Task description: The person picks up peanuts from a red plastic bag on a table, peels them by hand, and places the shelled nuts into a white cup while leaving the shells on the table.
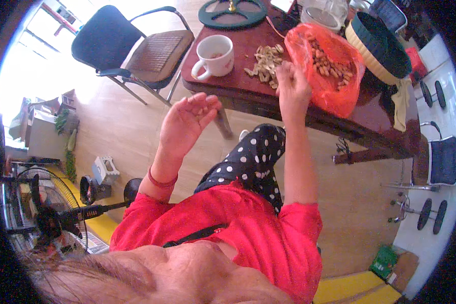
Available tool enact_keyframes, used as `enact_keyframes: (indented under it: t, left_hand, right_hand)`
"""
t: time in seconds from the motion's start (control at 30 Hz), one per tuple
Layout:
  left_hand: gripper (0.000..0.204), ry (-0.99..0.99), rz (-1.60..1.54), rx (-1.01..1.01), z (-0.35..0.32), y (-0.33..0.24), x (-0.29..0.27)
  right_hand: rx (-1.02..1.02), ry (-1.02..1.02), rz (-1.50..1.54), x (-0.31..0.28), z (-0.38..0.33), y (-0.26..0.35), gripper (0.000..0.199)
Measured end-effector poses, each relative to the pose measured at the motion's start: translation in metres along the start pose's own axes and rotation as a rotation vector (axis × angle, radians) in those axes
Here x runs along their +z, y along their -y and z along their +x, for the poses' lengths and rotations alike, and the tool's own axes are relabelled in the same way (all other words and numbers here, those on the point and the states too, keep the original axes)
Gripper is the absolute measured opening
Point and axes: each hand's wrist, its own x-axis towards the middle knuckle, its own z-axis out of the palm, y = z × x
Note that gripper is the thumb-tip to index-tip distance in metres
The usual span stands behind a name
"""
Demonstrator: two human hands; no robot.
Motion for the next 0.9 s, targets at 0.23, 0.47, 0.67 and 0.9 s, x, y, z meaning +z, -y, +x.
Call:
enact_keyframes:
  t: [0.23,0.47,0.67,0.9]
  left_hand:
    - [0.032,0.023,0.407,0.4,0.078,-0.042,0.049]
    - [0.034,-0.104,1.006,0.599,0.102,-0.033,0.063]
    - [0.019,0.099,1.646,0.836,0.041,0.011,0.022]
    - [0.02,0.101,1.81,0.657,-0.012,0.076,-0.034]
  right_hand:
    - [0.859,0.159,0.917,-0.001,-0.098,-0.028,0.019]
    - [1.235,0.17,1.393,-0.001,-0.15,-0.075,0.019]
    - [1.071,0.084,1.487,-0.005,-0.147,-0.067,0.027]
    - [1.012,0.109,1.522,-0.003,-0.146,-0.049,0.036]
